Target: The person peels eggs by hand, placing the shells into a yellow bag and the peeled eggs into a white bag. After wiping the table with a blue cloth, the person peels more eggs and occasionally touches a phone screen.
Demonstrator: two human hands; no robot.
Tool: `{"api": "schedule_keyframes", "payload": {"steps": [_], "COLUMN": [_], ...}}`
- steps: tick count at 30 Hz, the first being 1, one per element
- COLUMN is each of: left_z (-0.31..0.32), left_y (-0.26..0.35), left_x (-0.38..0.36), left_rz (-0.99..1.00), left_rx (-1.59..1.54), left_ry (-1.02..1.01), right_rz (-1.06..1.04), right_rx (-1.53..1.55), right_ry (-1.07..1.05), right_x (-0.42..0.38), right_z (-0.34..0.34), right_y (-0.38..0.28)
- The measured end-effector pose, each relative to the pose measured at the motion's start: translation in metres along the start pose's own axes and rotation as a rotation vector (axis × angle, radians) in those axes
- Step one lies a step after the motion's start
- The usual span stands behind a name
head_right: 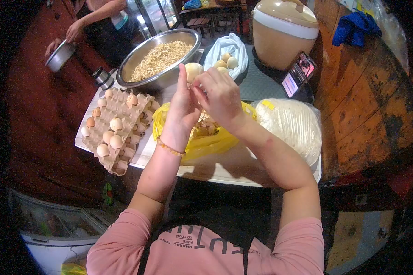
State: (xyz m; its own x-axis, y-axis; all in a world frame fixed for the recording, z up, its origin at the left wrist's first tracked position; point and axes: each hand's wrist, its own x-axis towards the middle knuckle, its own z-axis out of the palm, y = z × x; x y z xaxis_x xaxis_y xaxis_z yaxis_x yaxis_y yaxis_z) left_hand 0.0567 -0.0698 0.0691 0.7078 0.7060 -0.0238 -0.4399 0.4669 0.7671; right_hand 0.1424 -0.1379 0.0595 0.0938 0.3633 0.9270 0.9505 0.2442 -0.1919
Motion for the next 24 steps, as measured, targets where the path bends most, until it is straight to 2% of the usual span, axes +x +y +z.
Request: {"api": "schedule_keyframes", "payload": {"steps": [3,4,6,7,8,10,11,13,14,19,21,24], "left_z": [-0.009,-0.017,-0.027,-0.026,-0.031,-0.039,-0.038,-0.029,-0.032,-0.031,-0.033,-0.029], "left_y": [0.01,0.015,0.032,0.042,0.048,0.053,0.049,0.04,0.033,0.007,-0.008,-0.019], "left_x": [0.009,0.021,0.032,0.033,0.041,0.065,0.075,0.094,0.111,0.195,0.232,0.27], "left_rz": [0.067,0.151,0.187,0.204,0.203,0.097,0.094,-0.016,-0.045,-0.005,0.225,0.34], "left_rx": [0.069,0.127,0.372,0.496,0.499,0.797,0.798,0.839,0.765,0.977,1.158,1.32], "left_ry": [0.069,0.133,0.193,0.219,0.217,0.09,0.084,0.046,-0.041,-0.076,0.137,0.174], "right_rz": [-0.066,-0.065,-0.057,-0.055,-0.064,-0.097,-0.092,-0.097,-0.06,-0.065,-0.029,-0.034], "right_rx": [-0.015,-0.019,-0.075,-0.077,-0.113,-0.163,-0.167,-0.2,-0.131,-0.17,-0.176,-0.168], "right_ry": [-0.047,-0.047,-0.282,-0.278,-0.38,-0.518,-0.517,-0.647,-0.68,-0.645,-0.764,-0.686], "right_x": [-0.001,-0.003,-0.01,-0.014,-0.02,-0.029,-0.033,-0.032,-0.031,-0.036,-0.03,-0.031], "right_z": [0.001,0.002,0.006,0.009,0.013,0.02,0.022,0.021,0.018,0.019,0.015,0.017], "right_y": [-0.001,-0.001,0.002,0.003,0.006,0.009,0.01,0.002,-0.002,0.006,0.006,0.009]}}
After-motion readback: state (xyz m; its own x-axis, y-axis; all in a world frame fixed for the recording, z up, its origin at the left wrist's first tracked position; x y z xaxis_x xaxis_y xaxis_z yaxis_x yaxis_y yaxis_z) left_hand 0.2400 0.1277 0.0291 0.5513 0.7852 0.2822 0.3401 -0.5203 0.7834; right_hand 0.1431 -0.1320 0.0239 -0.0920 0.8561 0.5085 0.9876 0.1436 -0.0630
